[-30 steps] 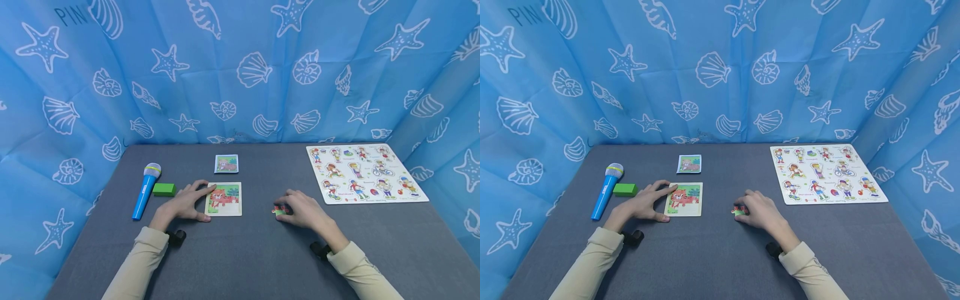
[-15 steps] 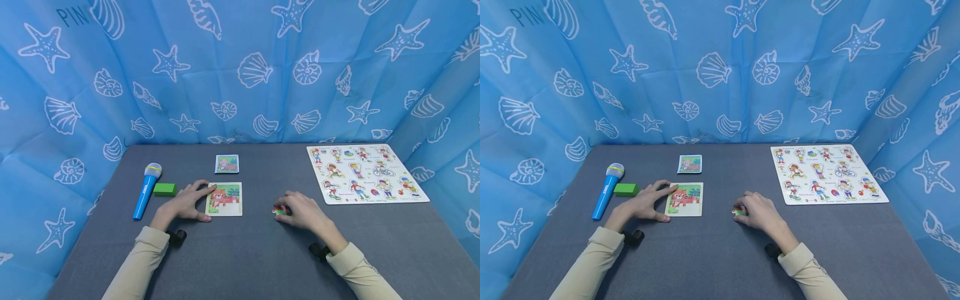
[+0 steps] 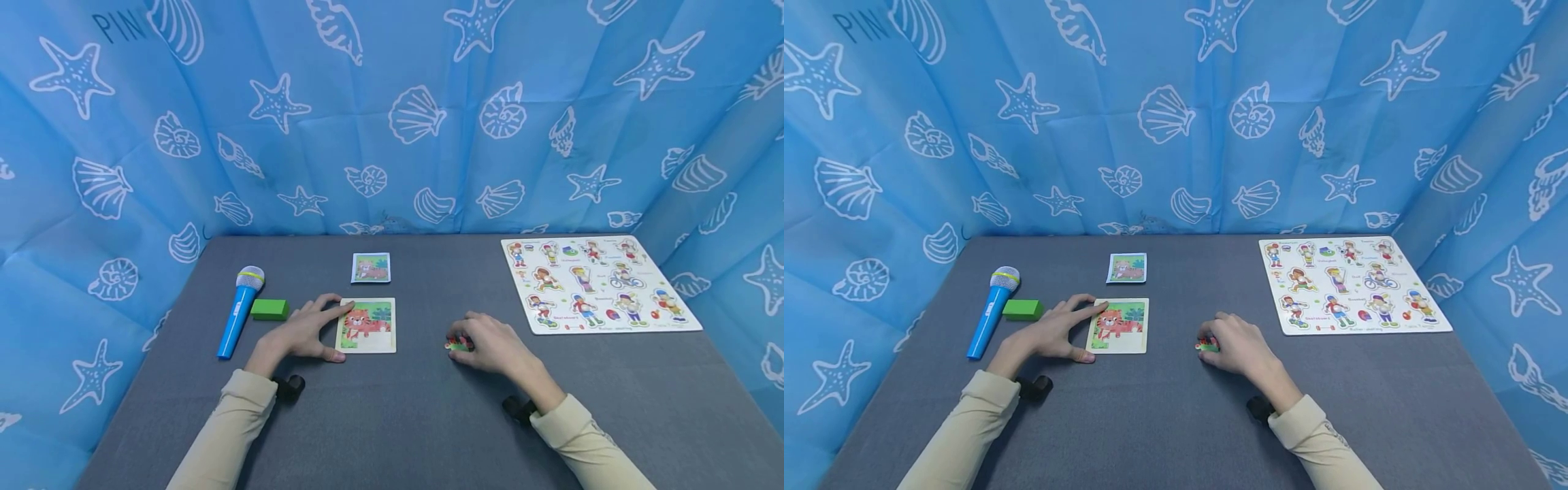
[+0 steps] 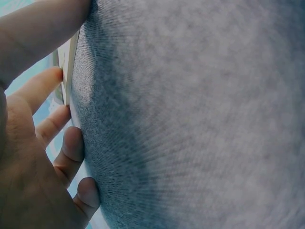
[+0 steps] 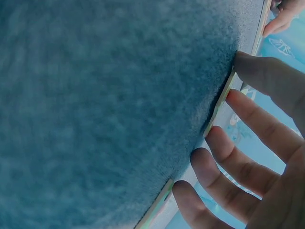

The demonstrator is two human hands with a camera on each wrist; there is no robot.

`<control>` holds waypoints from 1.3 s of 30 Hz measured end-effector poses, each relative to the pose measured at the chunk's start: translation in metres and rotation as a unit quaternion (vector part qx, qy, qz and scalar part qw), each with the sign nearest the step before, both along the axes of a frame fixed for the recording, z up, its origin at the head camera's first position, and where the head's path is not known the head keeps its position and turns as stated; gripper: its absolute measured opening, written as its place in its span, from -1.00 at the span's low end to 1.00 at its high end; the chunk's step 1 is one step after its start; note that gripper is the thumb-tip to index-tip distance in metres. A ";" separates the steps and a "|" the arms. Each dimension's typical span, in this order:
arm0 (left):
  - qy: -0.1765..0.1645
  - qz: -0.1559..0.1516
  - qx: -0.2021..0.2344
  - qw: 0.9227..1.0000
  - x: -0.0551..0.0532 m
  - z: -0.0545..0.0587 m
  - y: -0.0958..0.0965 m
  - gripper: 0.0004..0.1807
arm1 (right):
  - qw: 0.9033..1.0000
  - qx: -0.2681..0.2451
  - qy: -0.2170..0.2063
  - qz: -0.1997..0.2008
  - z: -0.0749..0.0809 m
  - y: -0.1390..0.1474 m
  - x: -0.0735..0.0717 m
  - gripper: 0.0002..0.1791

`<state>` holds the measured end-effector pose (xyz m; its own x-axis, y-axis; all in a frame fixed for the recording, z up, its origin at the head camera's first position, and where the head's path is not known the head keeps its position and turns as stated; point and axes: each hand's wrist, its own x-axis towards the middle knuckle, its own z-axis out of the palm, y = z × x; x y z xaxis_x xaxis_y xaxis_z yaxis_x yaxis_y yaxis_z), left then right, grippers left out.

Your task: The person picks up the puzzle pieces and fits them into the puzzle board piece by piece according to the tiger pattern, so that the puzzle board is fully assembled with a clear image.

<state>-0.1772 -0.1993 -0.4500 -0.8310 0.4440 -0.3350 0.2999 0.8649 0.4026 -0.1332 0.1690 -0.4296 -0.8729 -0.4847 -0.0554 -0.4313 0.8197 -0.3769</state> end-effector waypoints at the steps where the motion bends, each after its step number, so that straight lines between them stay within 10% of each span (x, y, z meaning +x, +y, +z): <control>1: 0.000 0.000 -0.001 1.000 0.000 0.000 0.000 0.14 | 1.000 0.000 -0.002 0.001 0.000 0.000 0.000 -0.73; 39: 0.012 0.008 -0.003 1.000 0.000 0.001 0.003 0.15 | 0.999 -0.021 0.005 0.050 0.014 -0.088 -0.015 -0.69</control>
